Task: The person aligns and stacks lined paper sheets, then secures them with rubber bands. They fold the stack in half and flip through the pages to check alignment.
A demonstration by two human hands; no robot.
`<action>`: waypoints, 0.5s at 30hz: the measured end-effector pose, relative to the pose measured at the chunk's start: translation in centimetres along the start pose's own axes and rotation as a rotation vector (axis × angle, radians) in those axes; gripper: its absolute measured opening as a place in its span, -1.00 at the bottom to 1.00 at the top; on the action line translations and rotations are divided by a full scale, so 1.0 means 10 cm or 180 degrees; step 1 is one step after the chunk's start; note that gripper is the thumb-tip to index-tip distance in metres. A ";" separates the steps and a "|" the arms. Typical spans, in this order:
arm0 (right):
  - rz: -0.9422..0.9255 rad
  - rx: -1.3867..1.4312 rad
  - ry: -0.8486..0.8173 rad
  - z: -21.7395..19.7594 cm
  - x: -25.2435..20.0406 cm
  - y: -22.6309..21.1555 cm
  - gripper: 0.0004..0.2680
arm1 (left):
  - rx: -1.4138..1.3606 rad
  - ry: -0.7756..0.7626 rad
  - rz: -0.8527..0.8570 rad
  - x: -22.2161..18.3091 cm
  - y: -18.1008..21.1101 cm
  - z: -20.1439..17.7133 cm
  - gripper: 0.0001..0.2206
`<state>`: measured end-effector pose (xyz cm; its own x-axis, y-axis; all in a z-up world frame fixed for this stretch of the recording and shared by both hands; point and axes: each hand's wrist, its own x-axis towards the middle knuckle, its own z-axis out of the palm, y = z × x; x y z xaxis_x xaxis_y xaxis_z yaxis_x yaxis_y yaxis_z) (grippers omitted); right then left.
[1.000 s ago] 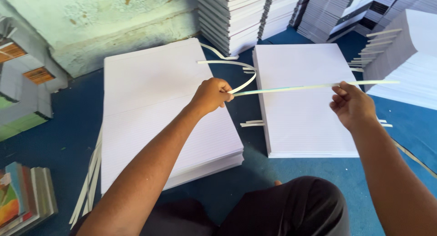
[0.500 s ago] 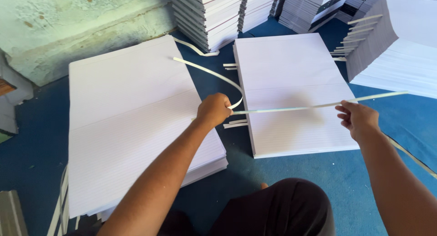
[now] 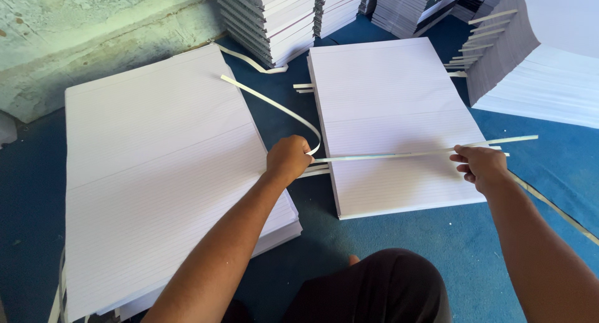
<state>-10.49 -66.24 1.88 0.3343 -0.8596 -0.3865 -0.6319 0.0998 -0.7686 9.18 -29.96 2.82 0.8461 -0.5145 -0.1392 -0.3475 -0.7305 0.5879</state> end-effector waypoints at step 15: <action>0.0111 -0.0038 -0.0056 0.05 0.12 0.04 -0.86 | 0.0053 0.0033 -0.0128 -0.03 0.07 -0.05 -0.87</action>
<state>-10.02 -66.97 0.84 0.3239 -0.8468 -0.4220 -0.6516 0.1237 -0.7484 8.92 -30.13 3.70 0.8636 -0.4800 -0.1542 -0.3197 -0.7579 0.5687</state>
